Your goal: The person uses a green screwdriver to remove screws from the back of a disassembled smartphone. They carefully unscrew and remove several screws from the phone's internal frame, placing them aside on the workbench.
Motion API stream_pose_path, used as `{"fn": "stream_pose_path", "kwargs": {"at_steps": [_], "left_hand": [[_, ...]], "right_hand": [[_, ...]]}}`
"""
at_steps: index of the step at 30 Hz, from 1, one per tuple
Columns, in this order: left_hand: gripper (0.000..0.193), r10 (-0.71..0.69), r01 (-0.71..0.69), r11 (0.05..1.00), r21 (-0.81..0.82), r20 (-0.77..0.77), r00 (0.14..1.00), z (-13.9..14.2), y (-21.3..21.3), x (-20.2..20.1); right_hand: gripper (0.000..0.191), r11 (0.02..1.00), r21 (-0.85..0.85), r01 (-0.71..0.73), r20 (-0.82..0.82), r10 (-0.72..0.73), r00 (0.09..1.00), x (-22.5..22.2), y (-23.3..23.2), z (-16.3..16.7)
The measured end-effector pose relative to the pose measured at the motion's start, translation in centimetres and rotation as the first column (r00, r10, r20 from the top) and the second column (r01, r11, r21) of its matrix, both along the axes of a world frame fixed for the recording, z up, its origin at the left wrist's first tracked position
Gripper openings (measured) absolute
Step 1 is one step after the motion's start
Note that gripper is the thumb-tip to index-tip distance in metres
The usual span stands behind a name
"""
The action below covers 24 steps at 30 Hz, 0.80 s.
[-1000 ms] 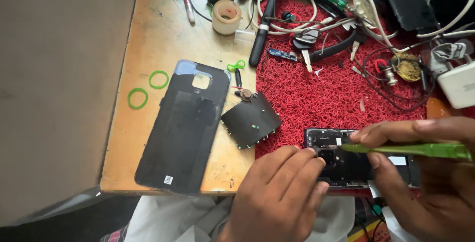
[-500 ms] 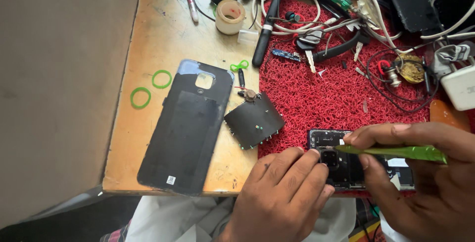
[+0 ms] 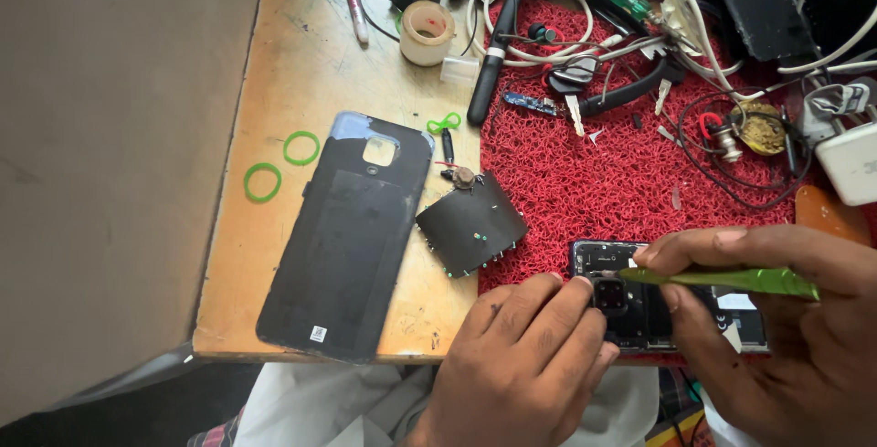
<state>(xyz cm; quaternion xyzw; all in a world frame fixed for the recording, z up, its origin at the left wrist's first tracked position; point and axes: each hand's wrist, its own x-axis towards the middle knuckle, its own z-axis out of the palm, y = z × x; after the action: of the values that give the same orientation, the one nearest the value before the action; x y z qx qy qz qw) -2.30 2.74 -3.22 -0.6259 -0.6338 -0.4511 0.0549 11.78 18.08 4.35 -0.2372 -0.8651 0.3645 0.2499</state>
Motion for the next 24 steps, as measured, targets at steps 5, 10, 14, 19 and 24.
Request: {"fn": "stream_pose_path", "kwargs": {"at_steps": [5, 10, 14, 19, 24], "left_hand": [[0.032, 0.004, -0.005, 1.000, -0.009, -0.008, 1.000, 0.02, -0.02, 0.07], [0.032, 0.006, -0.007, 1.000, -0.016, -0.010, 1.000, 0.01, -0.02, 0.13], [0.032, 0.015, -0.015, 1.000, -0.022, -0.024, 1.000, 0.00, -0.03, 0.12], [0.032, 0.014, -0.015, 1.000, -0.026, -0.018, 1.000, -0.07, -0.05, 0.18], [0.032, 0.018, -0.018, 1.000, -0.018, -0.014, 1.000, 0.21, 0.09, 0.13]], "right_hand": [[0.053, 1.000, -0.015, 0.016, -0.005, -0.016, 1.000, 0.03, -0.02, 0.07], [0.053, 0.999, -0.032, 0.008, -0.008, -0.009, 1.000, 0.13, 0.00, 0.00], [0.052, 1.000, -0.013, 0.029, 0.016, -0.028, 0.999, 0.24, 0.06, -0.12], [0.052, 0.998, -0.048, 0.033, 0.045, -0.031, 0.999, 0.16, 0.00, -0.13], [0.051, 0.998, -0.055, 0.021, 0.027, -0.020, 0.999, -0.24, -0.41, 0.04]]}}
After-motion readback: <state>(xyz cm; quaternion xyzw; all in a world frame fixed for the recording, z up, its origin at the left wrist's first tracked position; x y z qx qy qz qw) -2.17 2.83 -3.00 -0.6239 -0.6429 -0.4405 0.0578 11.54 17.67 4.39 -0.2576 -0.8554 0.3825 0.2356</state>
